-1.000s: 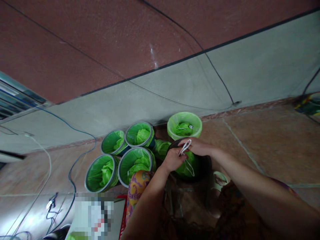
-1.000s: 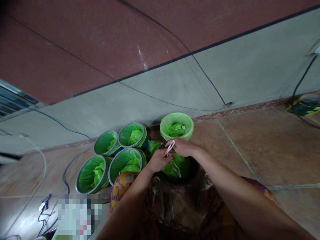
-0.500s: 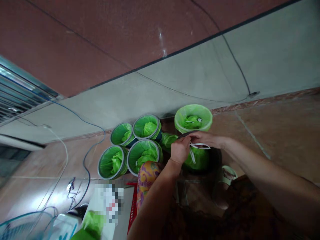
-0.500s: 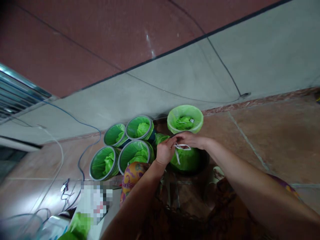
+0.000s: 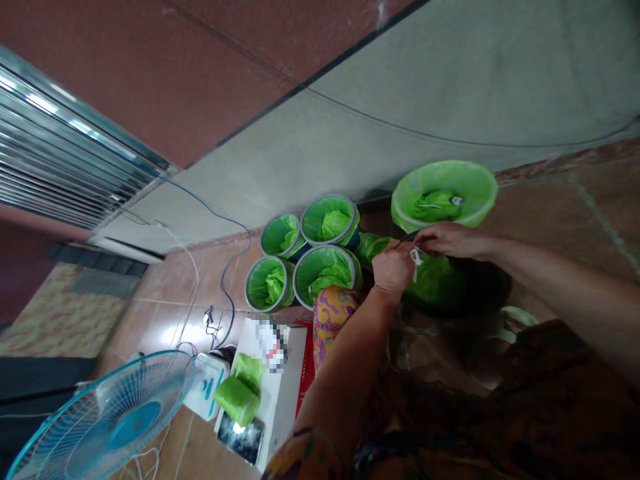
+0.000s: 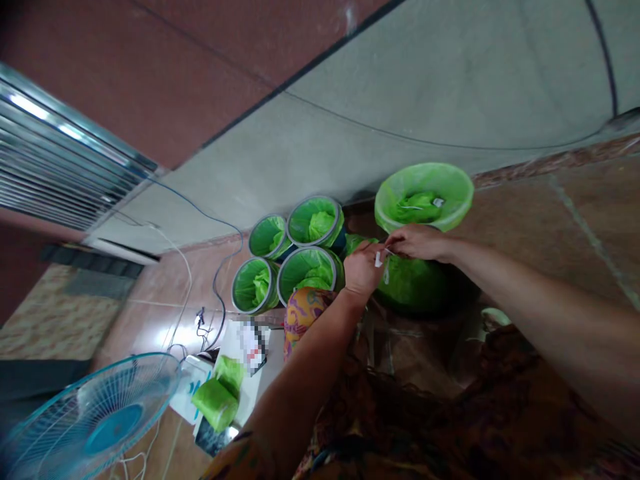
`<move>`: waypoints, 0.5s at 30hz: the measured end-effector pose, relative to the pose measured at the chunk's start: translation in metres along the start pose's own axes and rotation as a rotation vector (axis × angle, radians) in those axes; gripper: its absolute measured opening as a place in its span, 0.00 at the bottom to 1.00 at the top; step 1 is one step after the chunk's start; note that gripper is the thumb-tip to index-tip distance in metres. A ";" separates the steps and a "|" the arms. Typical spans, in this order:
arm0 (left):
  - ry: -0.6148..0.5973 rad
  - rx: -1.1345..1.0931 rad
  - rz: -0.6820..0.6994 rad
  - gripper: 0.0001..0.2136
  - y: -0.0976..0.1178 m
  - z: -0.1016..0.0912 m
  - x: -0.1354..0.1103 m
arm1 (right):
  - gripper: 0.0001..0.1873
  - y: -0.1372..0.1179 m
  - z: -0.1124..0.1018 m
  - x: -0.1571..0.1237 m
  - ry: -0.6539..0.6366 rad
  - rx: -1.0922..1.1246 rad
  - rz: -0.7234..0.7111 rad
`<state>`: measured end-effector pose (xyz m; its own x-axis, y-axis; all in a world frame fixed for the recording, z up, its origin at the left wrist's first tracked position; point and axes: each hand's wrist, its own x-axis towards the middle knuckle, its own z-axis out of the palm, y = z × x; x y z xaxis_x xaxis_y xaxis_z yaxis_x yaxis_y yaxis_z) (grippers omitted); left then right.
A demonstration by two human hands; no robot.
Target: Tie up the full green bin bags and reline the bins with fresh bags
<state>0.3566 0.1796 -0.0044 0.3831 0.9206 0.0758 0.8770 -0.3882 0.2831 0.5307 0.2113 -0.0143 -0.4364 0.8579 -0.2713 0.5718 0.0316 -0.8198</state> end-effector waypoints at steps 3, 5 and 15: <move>-0.030 0.015 -0.022 0.14 -0.004 0.002 -0.002 | 0.14 -0.011 0.006 0.004 0.127 -0.348 0.000; -0.058 0.014 -0.059 0.16 -0.006 0.002 -0.004 | 0.14 -0.017 0.010 0.005 0.179 -0.539 0.002; -0.052 -0.297 -0.313 0.10 -0.014 0.012 -0.008 | 0.15 -0.012 -0.006 -0.005 0.260 -0.805 0.356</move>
<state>0.3445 0.1771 -0.0200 0.1322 0.9858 -0.1037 0.8344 -0.0543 0.5485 0.5303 0.2098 -0.0005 -0.0277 0.9707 -0.2385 0.9964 0.0078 -0.0842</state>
